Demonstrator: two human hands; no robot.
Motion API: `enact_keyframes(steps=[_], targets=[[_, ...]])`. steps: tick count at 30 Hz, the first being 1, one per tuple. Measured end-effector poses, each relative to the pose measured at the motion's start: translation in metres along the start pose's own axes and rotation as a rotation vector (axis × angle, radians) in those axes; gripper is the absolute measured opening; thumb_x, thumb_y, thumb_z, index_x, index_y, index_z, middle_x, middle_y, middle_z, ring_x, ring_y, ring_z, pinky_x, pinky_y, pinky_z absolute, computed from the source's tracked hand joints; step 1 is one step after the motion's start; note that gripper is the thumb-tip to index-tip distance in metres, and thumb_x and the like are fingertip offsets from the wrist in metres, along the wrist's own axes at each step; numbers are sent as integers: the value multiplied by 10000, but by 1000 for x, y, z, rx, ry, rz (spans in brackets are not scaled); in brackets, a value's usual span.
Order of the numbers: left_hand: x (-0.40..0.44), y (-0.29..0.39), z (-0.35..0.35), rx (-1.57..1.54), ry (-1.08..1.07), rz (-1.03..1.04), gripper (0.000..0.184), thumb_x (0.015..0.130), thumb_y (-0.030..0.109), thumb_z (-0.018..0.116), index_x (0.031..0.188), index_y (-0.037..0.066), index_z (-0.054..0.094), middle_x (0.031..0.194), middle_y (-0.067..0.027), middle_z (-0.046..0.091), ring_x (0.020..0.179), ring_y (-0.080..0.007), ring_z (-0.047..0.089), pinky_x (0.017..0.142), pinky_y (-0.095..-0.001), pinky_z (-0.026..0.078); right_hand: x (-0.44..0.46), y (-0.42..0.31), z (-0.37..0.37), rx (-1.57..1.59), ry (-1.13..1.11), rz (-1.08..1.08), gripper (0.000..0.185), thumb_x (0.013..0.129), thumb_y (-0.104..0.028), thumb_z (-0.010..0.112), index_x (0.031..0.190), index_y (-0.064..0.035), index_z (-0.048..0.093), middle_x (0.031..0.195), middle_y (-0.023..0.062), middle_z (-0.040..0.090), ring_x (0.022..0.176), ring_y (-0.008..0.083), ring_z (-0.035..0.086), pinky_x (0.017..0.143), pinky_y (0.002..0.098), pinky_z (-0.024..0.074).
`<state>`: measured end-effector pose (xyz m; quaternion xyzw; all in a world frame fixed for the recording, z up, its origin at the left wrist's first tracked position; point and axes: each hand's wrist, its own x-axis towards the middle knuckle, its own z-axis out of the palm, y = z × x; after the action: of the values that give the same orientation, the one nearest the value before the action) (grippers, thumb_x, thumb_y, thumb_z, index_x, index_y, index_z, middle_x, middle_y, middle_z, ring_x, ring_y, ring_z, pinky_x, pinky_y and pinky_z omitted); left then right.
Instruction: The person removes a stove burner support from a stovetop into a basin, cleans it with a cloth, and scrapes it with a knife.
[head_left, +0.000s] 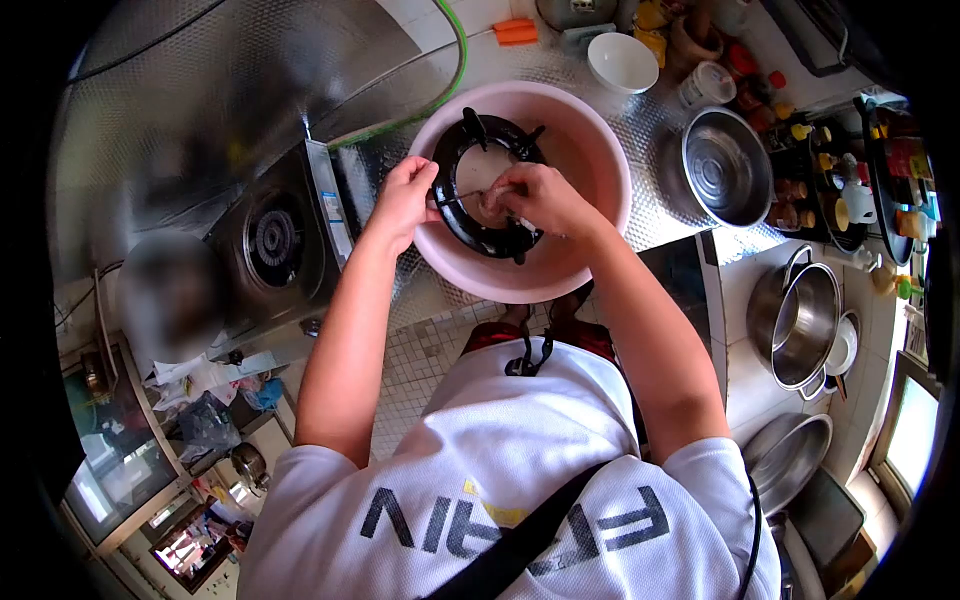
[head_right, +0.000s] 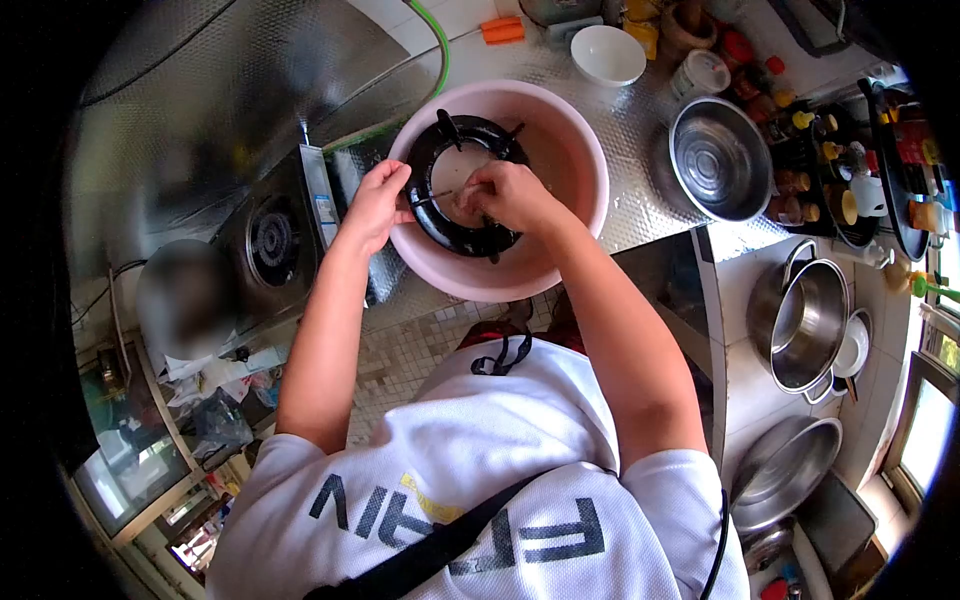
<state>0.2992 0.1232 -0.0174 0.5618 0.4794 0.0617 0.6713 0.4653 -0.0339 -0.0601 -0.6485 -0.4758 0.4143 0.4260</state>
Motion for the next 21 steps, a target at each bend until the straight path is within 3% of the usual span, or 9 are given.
enact_keyframes(steps=[2,3,7,9,11,14,17,21], targets=[[-9,8,7,-23,32,-46,204,1034,267,526,1023,71,579,873,-10,582,729,-126,559,603,-301,508,-19,-22,2,428,-28,-77,130,837,-46,699,961,-32,739,957,100,721,914,194,697,849,328,543],[-3,0,3,-16,11,10,202,1035,268,522,1024,75,579,882,-9,581,727,-126,553,602,-303,499,-23,-26,10,295,26,-285,156,820,-51,712,972,-39,741,964,125,712,911,248,699,836,348,544],[19,-21,-4,64,0,122,195,1040,273,508,1028,90,574,885,-5,570,722,-125,530,572,-305,462,-22,-61,73,41,640,-192,171,780,-53,726,951,-55,742,945,176,674,898,362,662,815,392,544],[17,-13,-2,109,19,76,196,1041,276,503,1032,93,571,875,-3,562,725,-126,530,551,-309,460,-21,-65,79,-192,634,-400,155,752,-34,750,905,-35,729,950,143,644,861,330,655,775,401,545],[6,-3,0,132,9,-26,201,1042,281,501,1034,92,568,868,-4,556,733,-126,537,537,-318,477,-35,-59,75,-267,532,-457,141,729,-23,726,869,-34,722,924,136,647,843,325,655,752,408,548],[2,-3,4,109,-9,-19,222,1043,298,497,1045,85,558,882,-9,559,759,-129,565,554,-343,539,-47,-32,64,-200,362,-161,102,723,-11,674,820,-18,704,854,150,643,848,344,653,757,413,548],[0,-7,6,96,-7,-4,224,1043,296,496,1074,84,560,915,-14,573,779,-137,576,556,-343,543,-33,-36,65,-64,412,-71,99,754,-41,695,849,-25,716,895,181,655,831,374,655,762,435,542],[4,-10,5,98,29,14,240,1038,292,504,1082,67,575,905,-26,585,739,-138,577,530,-336,526,-18,-48,81,-55,628,-120,115,769,-78,737,862,-14,715,904,180,672,800,380,666,751,436,538]])
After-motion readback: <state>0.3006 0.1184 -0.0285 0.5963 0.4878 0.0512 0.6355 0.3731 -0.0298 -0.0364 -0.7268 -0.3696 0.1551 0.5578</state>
